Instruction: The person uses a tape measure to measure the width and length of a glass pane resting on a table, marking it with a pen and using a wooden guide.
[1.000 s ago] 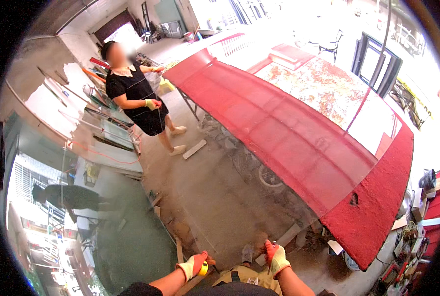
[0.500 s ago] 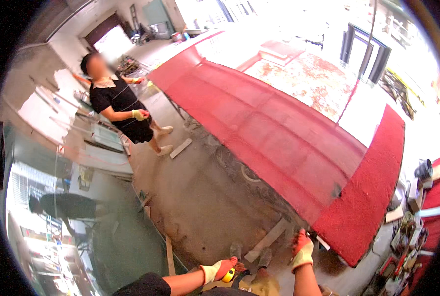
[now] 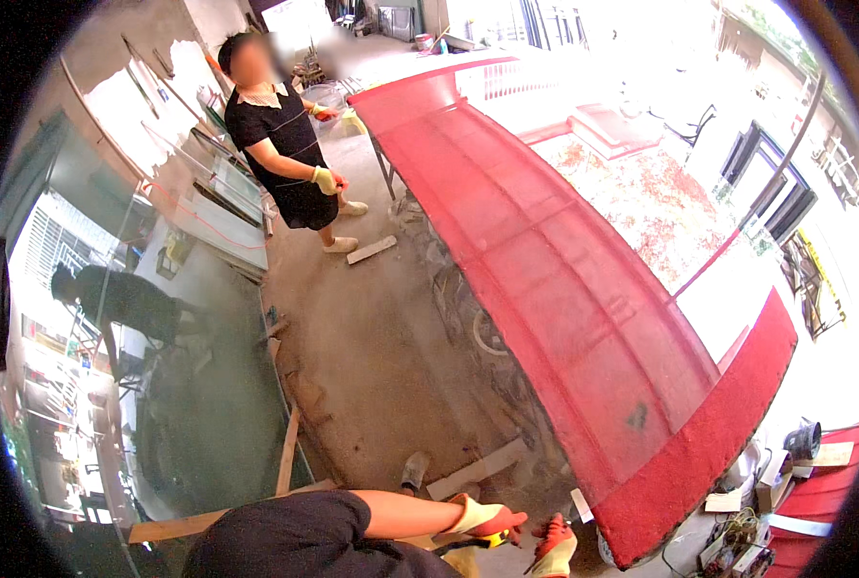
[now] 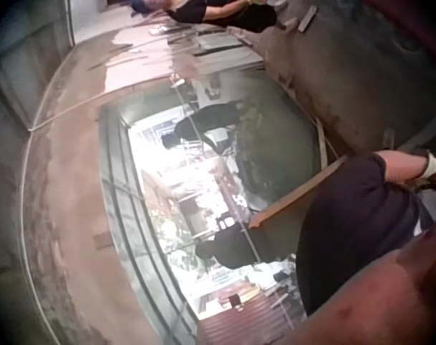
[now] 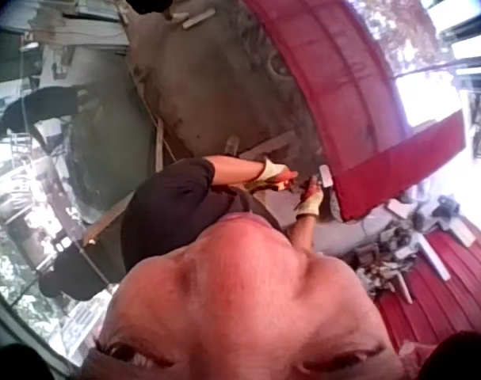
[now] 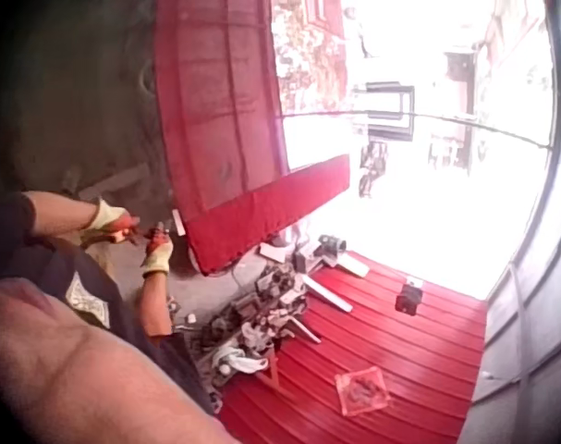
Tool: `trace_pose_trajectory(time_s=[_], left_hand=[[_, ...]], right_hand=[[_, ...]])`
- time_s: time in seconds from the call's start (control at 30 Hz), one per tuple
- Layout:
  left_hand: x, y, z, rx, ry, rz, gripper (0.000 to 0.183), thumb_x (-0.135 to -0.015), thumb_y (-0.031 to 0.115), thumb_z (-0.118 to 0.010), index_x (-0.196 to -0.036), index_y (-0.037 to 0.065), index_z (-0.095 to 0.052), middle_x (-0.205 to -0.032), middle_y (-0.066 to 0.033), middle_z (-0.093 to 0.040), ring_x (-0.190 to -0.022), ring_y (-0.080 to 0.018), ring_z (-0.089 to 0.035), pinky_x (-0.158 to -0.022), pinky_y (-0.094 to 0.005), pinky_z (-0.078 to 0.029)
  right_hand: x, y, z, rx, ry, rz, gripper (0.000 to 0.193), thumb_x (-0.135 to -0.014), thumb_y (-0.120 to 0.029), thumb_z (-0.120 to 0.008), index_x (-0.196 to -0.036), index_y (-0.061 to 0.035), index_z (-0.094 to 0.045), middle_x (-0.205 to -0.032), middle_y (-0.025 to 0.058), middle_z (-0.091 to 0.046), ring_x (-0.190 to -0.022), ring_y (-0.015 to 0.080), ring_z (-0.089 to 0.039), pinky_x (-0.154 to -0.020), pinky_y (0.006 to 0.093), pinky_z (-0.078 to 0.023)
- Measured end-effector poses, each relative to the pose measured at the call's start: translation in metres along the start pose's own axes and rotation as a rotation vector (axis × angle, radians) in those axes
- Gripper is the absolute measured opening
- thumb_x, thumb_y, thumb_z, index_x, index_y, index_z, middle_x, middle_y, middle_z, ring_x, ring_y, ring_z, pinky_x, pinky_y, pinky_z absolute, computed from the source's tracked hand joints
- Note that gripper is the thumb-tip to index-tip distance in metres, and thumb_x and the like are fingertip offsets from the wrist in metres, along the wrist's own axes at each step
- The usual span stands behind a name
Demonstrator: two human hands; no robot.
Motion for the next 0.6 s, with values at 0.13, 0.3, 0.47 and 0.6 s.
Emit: trace_pose_trajectory(time_s=[0.13,0.3,0.47,0.6], left_hand=[[-0.006,0.032,-0.01,-0.065,-0.024,0.06,0.05,-0.104,0.041,-0.049,-0.12,0.002,-0.078,-0.104,-0.0096,-0.081,-0.105,-0.0226,-0.075,-0.087,-0.0412,-0.055],[0.089,0.105,-0.005,-0.272,-0.142,-0.161,0.045,-0.108,0.045,-0.053,-0.12,0.009,-0.077,-0.098,-0.0034,-0.073,-0.092,-0.0182,-0.066,-0.084,-0.0324,-0.051],[0.253,0.259,-0.024,-0.367,0.062,-0.712,0.038,-0.114,0.036,-0.055,-0.135,0.007,-0.067,-0.11,-0.0037,-0.076,-0.103,-0.0119,-0.065,-0.094,-0.0344,-0.054],[0.415,0.33,-0.056,-0.662,0.18,-1.308,0.038,-0.108,0.021,-0.062,-0.144,0.007,-0.064,-0.111,-0.0163,-0.076,-0.09,-0.0252,-0.075,-0.084,-0.0371,-0.06]], right_hand=[[-0.026,0.002,0.022,-0.032,0.055,0.023,0.052,-0.106,-0.059,-0.061,-0.105,-0.0074,-0.067,-0.076,0.0125,-0.073,-0.043,0.0179,-0.047,-0.04,0.0338,-0.034],[-0.013,-0.017,0.013,-0.008,0.034,-0.005,0.045,-0.108,-0.051,-0.063,-0.105,-0.0059,-0.067,-0.079,0.0099,-0.073,-0.054,0.0231,-0.06,-0.045,0.0394,-0.039],[-0.069,0.011,0.018,0.068,0.04,0.074,0.049,-0.105,-0.055,-0.063,-0.121,-0.0089,-0.066,-0.084,0.0085,-0.073,-0.054,0.0231,-0.058,-0.045,0.0425,-0.042],[-0.086,0.014,0.018,0.095,-0.025,0.042,0.052,-0.105,-0.056,-0.062,-0.126,-0.0089,-0.063,-0.086,0.011,-0.074,-0.059,0.0248,-0.061,-0.048,0.0441,-0.044]])
Point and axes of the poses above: each hand's wrist, its own x-axis away from the middle knuckle, its own z-axis out of the back of the hand, y = z × x, the point moved 4 cm from there along -x, towards the middle knuckle
